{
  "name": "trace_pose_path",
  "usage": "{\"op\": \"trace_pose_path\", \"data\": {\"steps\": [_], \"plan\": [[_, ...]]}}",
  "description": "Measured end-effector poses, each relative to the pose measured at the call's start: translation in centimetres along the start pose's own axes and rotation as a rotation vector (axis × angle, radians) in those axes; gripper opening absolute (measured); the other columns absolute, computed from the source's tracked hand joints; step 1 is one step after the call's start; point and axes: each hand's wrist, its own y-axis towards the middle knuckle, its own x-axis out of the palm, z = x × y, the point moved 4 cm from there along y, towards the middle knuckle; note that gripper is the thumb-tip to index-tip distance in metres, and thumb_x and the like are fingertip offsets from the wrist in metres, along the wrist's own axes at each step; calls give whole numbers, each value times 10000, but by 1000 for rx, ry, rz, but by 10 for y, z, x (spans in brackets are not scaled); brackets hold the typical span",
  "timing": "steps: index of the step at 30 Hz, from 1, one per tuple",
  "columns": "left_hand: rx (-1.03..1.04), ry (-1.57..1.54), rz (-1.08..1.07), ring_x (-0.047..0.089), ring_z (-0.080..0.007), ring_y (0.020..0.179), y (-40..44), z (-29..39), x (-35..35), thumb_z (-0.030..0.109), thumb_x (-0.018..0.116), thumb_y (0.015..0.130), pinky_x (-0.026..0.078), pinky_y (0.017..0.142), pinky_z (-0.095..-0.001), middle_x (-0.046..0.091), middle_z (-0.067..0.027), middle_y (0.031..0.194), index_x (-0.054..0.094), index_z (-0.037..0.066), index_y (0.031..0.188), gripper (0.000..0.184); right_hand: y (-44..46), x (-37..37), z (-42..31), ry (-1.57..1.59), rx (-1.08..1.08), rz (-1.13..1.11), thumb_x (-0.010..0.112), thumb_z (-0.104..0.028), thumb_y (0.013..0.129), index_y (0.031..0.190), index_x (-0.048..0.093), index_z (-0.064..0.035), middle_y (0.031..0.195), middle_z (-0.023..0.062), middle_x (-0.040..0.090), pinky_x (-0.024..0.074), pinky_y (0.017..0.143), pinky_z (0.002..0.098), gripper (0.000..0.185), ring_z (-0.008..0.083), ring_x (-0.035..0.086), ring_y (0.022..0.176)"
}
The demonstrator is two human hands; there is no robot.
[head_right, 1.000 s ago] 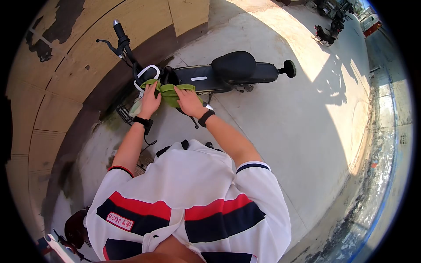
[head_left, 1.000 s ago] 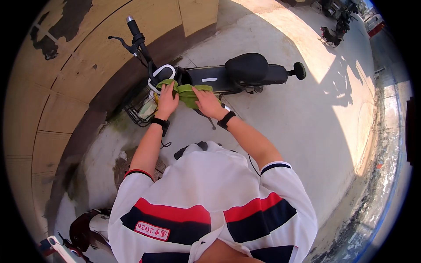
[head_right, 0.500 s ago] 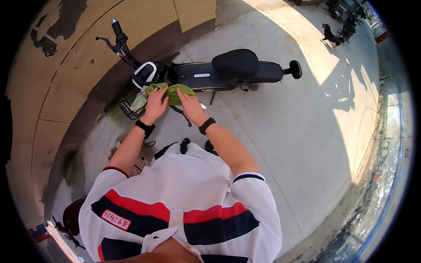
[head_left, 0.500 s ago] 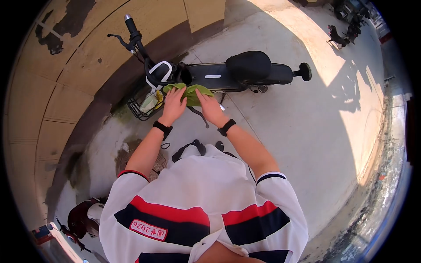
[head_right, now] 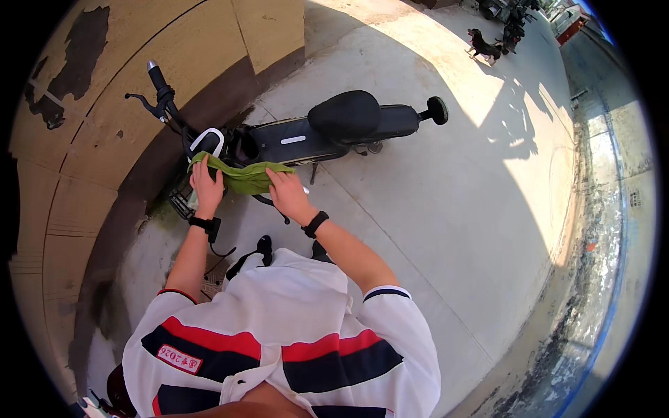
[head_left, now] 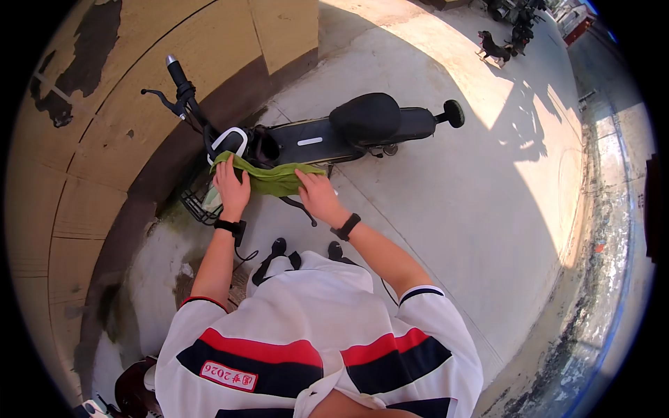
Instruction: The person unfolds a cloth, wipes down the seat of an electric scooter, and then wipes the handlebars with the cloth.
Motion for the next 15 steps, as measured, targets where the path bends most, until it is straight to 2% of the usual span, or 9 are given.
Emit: {"op": "trace_pose_path", "data": {"steps": [1, 5, 6, 9, 13, 15], "plan": [[-25, -12, 11, 366, -358, 1351, 4, -17, 3, 183, 629, 873, 242, 1110, -491, 451, -178, 1403, 421, 61, 1415, 593, 2, -1, -4, 2, 7, 10, 622, -69, 834, 1336, 513, -5, 996, 183, 616, 474, 806, 449, 518, 375, 582, 889], [16, -201, -25, 381, -412, 1328, 20, -55, 4, 163, 622, 886, 289, 1093, -494, 439, -234, 1393, 402, 39, 1422, 593, 18, 12, -27, -60, 48, -29, 618, -70, 833, 1338, 503, 3, 1014, 184, 614, 468, 822, 450, 523, 375, 580, 895], [9, -248, 1, 398, -449, 1297, 22, -55, -1, 131, 605, 896, 318, 1084, -490, 436, -260, 1379, 391, 25, 1424, 580, 22, 16, -35, -81, 79, -56, 617, -72, 831, 1335, 501, 7, 1029, 184, 610, 463, 832, 448, 523, 372, 578, 905], [10, -462, 25, 413, -461, 1279, 32, -64, -12, 105, 583, 904, 340, 1075, -478, 443, -264, 1370, 398, 21, 1417, 552, 37, 35, -51, -153, 129, -88, 626, -77, 826, 1346, 488, 14, 1043, 191, 610, 467, 831, 453, 546, 379, 578, 908], [49, -521, 111, 456, -449, 1246, 47, -103, -5, 74, 549, 912, 371, 1055, -452, 470, -261, 1347, 438, 18, 1389, 494, 53, 60, -72, -183, 109, -36, 636, -81, 817, 1356, 478, 18, 1065, 195, 606, 466, 830, 462, 571, 386, 572, 925], [56, -530, 23, 474, -447, 1234, 57, -119, -3, 69, 537, 913, 379, 1055, -446, 496, -260, 1333, 462, 8, 1366, 463, 62, 72, -76, -216, 156, -76, 639, -79, 811, 1363, 476, 11, 1079, 198, 603, 465, 840, 461, 582, 386, 569, 943]]}}
